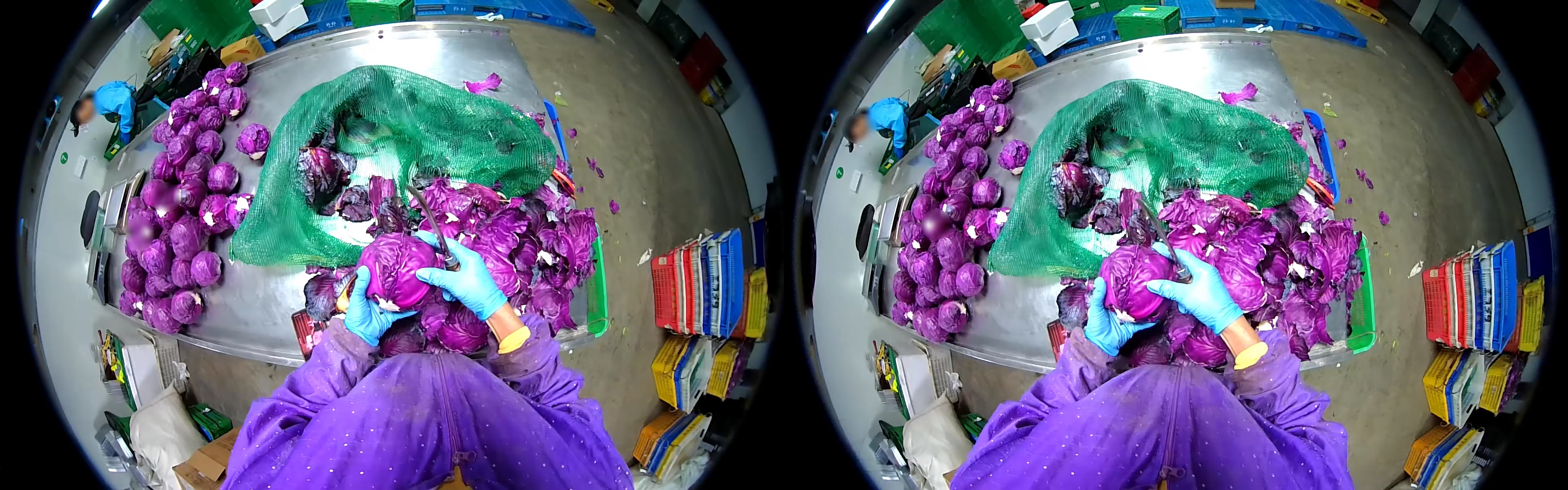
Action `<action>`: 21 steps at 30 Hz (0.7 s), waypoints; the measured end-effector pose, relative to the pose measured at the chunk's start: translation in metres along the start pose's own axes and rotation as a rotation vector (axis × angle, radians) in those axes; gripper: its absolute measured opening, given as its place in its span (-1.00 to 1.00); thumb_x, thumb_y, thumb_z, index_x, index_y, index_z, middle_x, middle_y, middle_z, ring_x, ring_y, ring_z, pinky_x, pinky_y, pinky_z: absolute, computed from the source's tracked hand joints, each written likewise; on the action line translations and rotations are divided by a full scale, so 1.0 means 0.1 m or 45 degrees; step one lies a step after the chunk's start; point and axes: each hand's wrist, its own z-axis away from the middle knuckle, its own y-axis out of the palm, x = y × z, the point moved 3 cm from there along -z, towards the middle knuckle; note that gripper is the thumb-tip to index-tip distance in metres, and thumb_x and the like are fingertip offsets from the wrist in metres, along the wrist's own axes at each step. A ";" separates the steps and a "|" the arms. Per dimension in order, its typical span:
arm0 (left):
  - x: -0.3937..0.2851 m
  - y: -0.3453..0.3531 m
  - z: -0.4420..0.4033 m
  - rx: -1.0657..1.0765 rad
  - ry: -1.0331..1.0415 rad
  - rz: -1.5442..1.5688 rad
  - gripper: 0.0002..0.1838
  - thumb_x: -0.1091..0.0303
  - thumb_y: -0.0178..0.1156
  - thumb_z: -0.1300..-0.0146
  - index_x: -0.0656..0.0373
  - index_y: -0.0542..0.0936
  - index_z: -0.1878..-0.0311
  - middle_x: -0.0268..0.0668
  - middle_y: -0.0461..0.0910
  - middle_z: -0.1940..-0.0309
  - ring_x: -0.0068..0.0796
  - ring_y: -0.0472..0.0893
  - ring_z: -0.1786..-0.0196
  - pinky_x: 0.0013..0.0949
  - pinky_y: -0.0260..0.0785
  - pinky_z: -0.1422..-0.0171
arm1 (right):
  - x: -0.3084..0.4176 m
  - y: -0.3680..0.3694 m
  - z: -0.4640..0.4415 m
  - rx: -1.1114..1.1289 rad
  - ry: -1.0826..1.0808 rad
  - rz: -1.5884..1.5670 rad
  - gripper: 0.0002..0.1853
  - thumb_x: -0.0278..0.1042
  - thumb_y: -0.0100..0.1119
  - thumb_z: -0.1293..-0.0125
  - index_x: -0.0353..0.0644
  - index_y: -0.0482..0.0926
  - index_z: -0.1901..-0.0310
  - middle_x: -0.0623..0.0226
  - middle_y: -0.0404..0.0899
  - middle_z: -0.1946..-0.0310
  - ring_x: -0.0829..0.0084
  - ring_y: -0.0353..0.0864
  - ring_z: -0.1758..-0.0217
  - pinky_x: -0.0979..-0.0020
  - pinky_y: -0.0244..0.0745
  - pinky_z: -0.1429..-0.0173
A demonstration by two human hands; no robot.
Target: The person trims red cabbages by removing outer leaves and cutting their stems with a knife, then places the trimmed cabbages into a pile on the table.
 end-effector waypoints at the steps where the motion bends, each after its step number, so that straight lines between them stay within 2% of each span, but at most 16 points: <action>1: 0.05 -0.03 0.00 0.017 0.027 0.032 0.03 -0.32 0.25 -0.08 0.08 0.09 -0.47 -0.04 0.23 -0.40 0.03 0.31 -0.39 0.30 0.27 -0.34 | -0.01 0.02 0.01 -0.030 -0.001 0.001 -0.43 -0.29 0.43 -0.16 -0.02 0.51 -0.23 0.62 0.48 0.49 0.78 0.29 0.63 0.63 0.19 0.58; 2: 0.07 -0.04 0.01 0.035 0.062 0.063 0.03 -0.31 0.27 -0.07 0.08 0.10 -0.46 -0.05 0.23 -0.40 0.02 0.31 -0.39 0.26 0.25 -0.37 | -0.01 -0.02 0.02 -0.043 -0.003 -0.035 -0.55 -0.31 0.34 -0.24 -0.08 0.56 -0.17 0.60 0.50 0.49 0.76 0.33 0.64 0.63 0.21 0.57; 3: 0.05 -0.04 0.01 0.030 0.127 0.103 0.06 -0.27 0.34 -0.01 0.08 0.11 -0.47 -0.07 0.20 -0.42 -0.02 0.27 -0.43 0.16 0.16 -0.46 | -0.03 -0.08 0.01 -0.030 -0.039 -0.083 -0.61 -0.33 0.29 -0.27 -0.13 0.57 -0.14 0.54 0.56 0.44 0.75 0.36 0.65 0.64 0.23 0.57; 4: -0.01 -0.05 0.03 0.097 0.143 0.087 0.07 -0.26 0.36 0.01 0.08 0.12 -0.47 -0.08 0.19 -0.43 -0.03 0.25 -0.43 0.15 0.14 -0.48 | -0.05 -0.13 0.00 -0.009 -0.076 -0.132 -0.65 -0.34 0.24 -0.30 -0.17 0.58 -0.11 0.47 0.63 0.38 0.73 0.38 0.65 0.64 0.25 0.56; 5: -0.08 -0.09 0.06 0.161 0.165 0.071 0.08 -0.25 0.38 0.03 0.08 0.12 -0.47 -0.09 0.19 -0.43 -0.04 0.24 -0.44 0.14 0.12 -0.49 | -0.01 -0.12 0.01 -0.034 -0.132 -0.194 -0.67 -0.33 0.13 -0.35 -0.33 0.56 -0.07 0.25 0.70 0.17 0.72 0.36 0.70 0.63 0.28 0.58; 6: -0.16 -0.15 0.10 0.221 0.190 0.053 0.09 -0.24 0.39 0.05 0.09 0.12 -0.47 -0.11 0.18 -0.44 -0.05 0.23 -0.45 0.12 0.10 -0.51 | 0.01 -0.14 0.02 -0.045 -0.137 -0.202 -0.68 -0.34 0.09 -0.36 -0.37 0.55 -0.04 0.10 0.69 0.09 0.70 0.38 0.70 0.64 0.29 0.59; 11: -0.50 -0.28 0.28 0.350 0.262 -0.058 0.06 -0.18 0.40 0.04 0.12 0.15 -0.45 -0.10 0.23 -0.40 -0.05 0.27 -0.41 0.10 0.13 -0.50 | -0.11 -0.16 0.00 -0.108 -0.114 -0.179 -0.61 -0.27 0.10 -0.35 -0.44 0.52 -0.05 0.05 0.69 0.15 0.66 0.42 0.70 0.63 0.31 0.61; 12: -0.56 -0.29 0.32 0.363 0.283 -0.072 0.06 -0.17 0.41 0.04 0.13 0.15 -0.44 -0.09 0.24 -0.40 -0.05 0.28 -0.41 0.09 0.14 -0.50 | -0.17 -0.15 -0.02 -0.067 -0.085 -0.199 -0.63 -0.26 0.12 -0.36 -0.37 0.52 -0.06 0.10 0.69 0.16 0.66 0.43 0.69 0.63 0.30 0.61; 16: -0.82 -0.42 0.48 0.355 0.396 -0.116 0.03 -0.13 0.41 0.03 0.16 0.18 -0.43 -0.09 0.28 -0.37 -0.05 0.32 -0.38 0.07 0.16 -0.49 | -0.23 0.04 -0.04 -0.048 -0.012 -0.131 -0.65 -0.31 0.10 -0.35 -0.39 0.52 -0.06 0.14 0.71 0.21 0.63 0.43 0.72 0.62 0.28 0.66; 20: -1.10 -0.65 0.67 0.248 0.687 -0.131 0.00 -0.08 0.42 0.03 0.19 0.20 -0.41 -0.08 0.32 -0.34 -0.05 0.36 -0.35 0.05 0.18 -0.48 | -0.39 0.11 -0.14 -0.085 0.067 -0.061 -0.63 -0.29 0.15 -0.33 -0.37 0.55 -0.06 0.20 0.71 0.31 0.58 0.41 0.78 0.57 0.21 0.75; 21: -1.20 -0.71 0.72 0.208 0.782 -0.110 0.00 -0.07 0.42 0.03 0.20 0.21 -0.41 -0.08 0.33 -0.33 -0.05 0.37 -0.35 0.04 0.18 -0.48 | -0.42 0.10 -0.16 -0.102 0.095 -0.046 -0.68 -0.34 0.13 -0.35 -0.36 0.56 -0.03 0.22 0.71 0.33 0.57 0.39 0.80 0.54 0.23 0.74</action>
